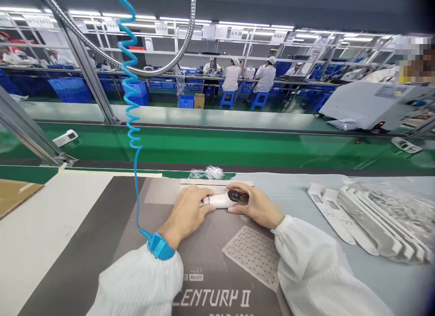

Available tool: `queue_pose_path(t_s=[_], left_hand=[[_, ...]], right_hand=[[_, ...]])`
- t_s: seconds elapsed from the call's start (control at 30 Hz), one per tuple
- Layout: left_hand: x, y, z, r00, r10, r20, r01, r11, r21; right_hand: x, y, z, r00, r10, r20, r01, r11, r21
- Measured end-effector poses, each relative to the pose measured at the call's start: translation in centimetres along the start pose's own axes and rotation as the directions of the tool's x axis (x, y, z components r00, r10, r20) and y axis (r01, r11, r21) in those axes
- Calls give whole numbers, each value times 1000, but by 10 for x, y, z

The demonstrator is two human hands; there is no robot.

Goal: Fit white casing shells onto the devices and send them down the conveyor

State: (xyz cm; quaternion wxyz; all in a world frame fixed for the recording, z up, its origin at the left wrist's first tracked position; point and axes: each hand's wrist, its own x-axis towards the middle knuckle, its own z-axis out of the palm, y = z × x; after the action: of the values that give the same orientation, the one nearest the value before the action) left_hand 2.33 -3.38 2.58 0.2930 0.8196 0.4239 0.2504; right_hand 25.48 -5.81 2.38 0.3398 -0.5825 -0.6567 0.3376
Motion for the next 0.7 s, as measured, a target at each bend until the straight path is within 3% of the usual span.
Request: queue_pose_path(t_s=[0.13, 0.27, 0.33, 0.4, 0.5, 0.6, 0.7], left_hand=[[3, 0, 5, 998, 13, -67, -11, 1000, 25], [3, 8, 11, 991, 24, -129, -42, 989, -142], [1, 18, 17, 987, 22, -159, -54, 978, -203], [-1, 30, 23, 990, 16, -137, -41, 983, -181], [-5, 48, 29, 999, -39, 35, 39, 999, 2], [-5, 54, 26, 987, -94, 132, 68, 980, 188], [-2, 46, 20, 990, -125, 67, 104, 960, 260]], right_hand=[[4, 7, 8, 993, 12, -117, 10, 983, 182], [9, 2, 14, 973, 40, -229, 68, 893, 444], [10, -6, 24, 964, 99, -246, 86, 760, 644], [11, -15, 36, 963, 184, -198, 67, 547, 834], [11, -23, 49, 938, 341, -69, -16, 238, 971], [10, -26, 49, 917, 398, -24, -33, 136, 990], [8, -32, 42, 954, 296, 51, -98, 146, 984]])
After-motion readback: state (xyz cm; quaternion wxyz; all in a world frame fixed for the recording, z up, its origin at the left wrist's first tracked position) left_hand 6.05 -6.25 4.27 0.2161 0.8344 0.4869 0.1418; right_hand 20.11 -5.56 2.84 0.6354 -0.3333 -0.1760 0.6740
